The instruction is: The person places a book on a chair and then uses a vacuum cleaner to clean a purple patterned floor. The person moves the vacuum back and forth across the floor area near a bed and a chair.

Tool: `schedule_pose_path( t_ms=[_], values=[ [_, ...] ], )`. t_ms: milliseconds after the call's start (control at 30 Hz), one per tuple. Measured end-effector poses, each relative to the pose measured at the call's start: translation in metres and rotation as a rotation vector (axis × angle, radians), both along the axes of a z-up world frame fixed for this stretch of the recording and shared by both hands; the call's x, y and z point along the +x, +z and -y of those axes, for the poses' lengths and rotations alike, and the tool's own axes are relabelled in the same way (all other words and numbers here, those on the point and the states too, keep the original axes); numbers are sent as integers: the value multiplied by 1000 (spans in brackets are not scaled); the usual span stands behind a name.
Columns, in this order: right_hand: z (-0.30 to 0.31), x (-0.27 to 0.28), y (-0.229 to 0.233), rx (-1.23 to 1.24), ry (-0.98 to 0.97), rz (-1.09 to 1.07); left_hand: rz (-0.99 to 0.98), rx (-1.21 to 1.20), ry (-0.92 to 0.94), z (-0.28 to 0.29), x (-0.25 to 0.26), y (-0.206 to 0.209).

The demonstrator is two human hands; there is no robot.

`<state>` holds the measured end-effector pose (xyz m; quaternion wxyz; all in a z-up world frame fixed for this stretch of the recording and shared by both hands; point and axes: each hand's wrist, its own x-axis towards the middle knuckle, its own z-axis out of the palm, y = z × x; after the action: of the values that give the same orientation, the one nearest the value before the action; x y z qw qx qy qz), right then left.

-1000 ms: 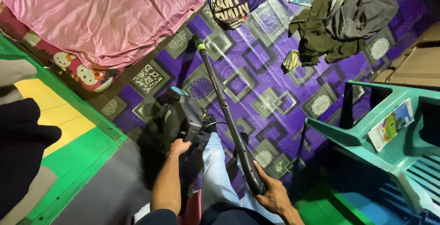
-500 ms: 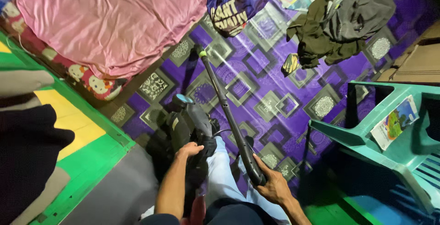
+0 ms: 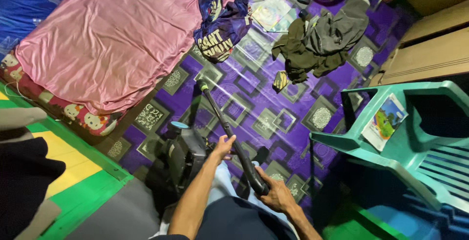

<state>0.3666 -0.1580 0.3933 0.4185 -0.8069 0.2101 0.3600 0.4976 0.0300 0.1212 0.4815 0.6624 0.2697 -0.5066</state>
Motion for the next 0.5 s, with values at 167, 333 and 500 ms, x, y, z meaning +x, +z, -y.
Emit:
schedule_pose_path(
  t_ms=[167, 333, 500],
  values=[
    [28, -35, -17, -6, 59, 18, 66, 98, 104, 73, -49, 16],
    [61, -47, -27, 12, 161, 41, -63, 106, 385, 115, -89, 27],
    [95, -31, -26, 78, 183, 100, -54, -80, 586, 140, -88, 14]
  ],
)
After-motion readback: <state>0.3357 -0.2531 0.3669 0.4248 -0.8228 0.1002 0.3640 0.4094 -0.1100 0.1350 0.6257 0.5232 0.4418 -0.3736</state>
